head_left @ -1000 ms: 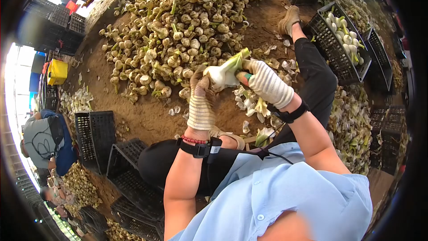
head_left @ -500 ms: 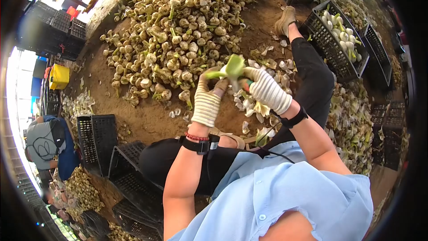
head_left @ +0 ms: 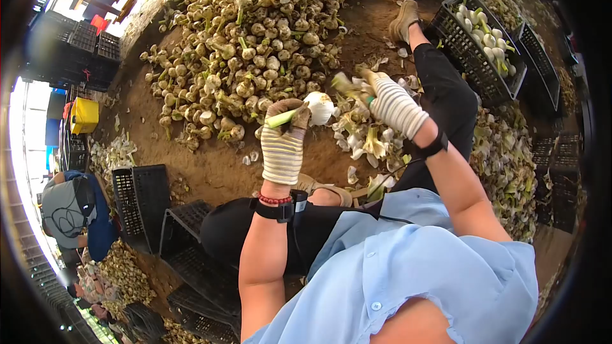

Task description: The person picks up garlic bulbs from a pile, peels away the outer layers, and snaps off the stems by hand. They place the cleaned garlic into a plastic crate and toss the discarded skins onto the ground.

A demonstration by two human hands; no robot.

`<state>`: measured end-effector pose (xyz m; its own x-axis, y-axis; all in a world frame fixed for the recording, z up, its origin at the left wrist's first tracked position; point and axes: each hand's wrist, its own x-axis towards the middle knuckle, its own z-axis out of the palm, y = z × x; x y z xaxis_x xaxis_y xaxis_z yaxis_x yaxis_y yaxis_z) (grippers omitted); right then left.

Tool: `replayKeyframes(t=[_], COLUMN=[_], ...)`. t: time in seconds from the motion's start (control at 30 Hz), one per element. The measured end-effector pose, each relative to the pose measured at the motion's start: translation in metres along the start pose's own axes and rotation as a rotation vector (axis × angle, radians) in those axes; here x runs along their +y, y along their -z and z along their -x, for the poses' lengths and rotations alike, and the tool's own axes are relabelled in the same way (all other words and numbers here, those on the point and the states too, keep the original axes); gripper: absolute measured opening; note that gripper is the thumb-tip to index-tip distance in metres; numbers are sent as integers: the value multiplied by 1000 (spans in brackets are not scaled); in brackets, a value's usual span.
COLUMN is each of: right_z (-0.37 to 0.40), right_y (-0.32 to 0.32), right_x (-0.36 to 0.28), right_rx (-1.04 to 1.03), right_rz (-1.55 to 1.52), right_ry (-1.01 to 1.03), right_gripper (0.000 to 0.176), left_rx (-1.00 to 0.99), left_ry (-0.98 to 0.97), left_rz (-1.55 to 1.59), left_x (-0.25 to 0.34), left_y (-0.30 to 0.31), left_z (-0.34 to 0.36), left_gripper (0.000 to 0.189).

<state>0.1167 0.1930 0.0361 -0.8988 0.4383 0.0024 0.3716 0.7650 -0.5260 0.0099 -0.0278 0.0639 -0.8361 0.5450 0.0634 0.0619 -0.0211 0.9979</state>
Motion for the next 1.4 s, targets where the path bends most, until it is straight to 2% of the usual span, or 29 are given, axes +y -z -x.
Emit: replayKeyframes(t=[0.03,0.1,0.17,0.2,0.23,0.3,0.43,0.53,0.6,0.63,0.7,0.77,0.8,0.83,0.93,0.97,1.03,1.1,1.17,1.2,1.23,1.3,1.37,1.4], right_z=[-1,3,14,14,12,9,5,-4,-10,-10,-14,-15,-15,-15,-13,1,1,-9,-19,-25,-20,-22,-9,-5], right_y=[10,2,17,13,7,-5,-9,-13,-14,-12,-19,-15,-18,-25,-42,12,5,-5,-17,-20,-39,-61,5,8], right_x=[-21,-44,-78,-80,-80,-76,-71,-62,-46,-34,-2,23,33,39,28,-27,-33,-12,23,38,48,64,11,0], right_rx=[-50,81,163,182,183,237,227,284,308,310,300,109,155,154,104,66,-16,143,107,-175,-138,23,-121,-52], right_rz=[-133,-208,-81,48,49,122,96,47,-123,-163,-170,65,104,103,-692,-305,-252,-356,-251,-198,-731,-602,-531,-642], right_ry=[-44,223,319,321,317,327,370,319,204,171,108,-86,-4,-8,40,178,298,343,121,-63,-185,-10,32,21], right_gripper=[36,32,26,26,26,24,18,21,21,19,15,16,19,19,18,21,25,26,23,19,26,32,36,36], left_rx=[3,27,34,51,67,65,73,118,63,62,25,32,51,68,49,41,29,29,16,16,15,157,156,119], left_ry=[3,-85,-113,-170,-226,-208,-93,6,-209,-208,-114,-37,-10,17,23,25,40,55,156,223,219,377,379,341], left_rz=[2,-146,-132,-140,-147,-136,29,118,-16,-15,48,87,123,159,117,69,130,190,770,876,873,893,934,788], left_x=[1,2,-3,-6,-8,-11,-11,-12,-13,-12,-7,-3,-4,-4,-10,-11,-11,-13,-26,-37,-43,-52,-47,-42], left_y=[-2,-7,-13,-15,-17,-15,-13,-11,-3,0,5,4,4,2,-2,-4,-6,-4,6,16,18,16,8,6], left_z=[1,2,3,4,5,6,6,5,-1,-1,1,1,-1,-3,-8,-9,-10,-11,-13,-13,-16,-15,-18,-21], left_gripper=[19,20,22,22,22,25,25,25,21,21,21,24,23,23,19,16,14,13,11,10,10,9,14,16])
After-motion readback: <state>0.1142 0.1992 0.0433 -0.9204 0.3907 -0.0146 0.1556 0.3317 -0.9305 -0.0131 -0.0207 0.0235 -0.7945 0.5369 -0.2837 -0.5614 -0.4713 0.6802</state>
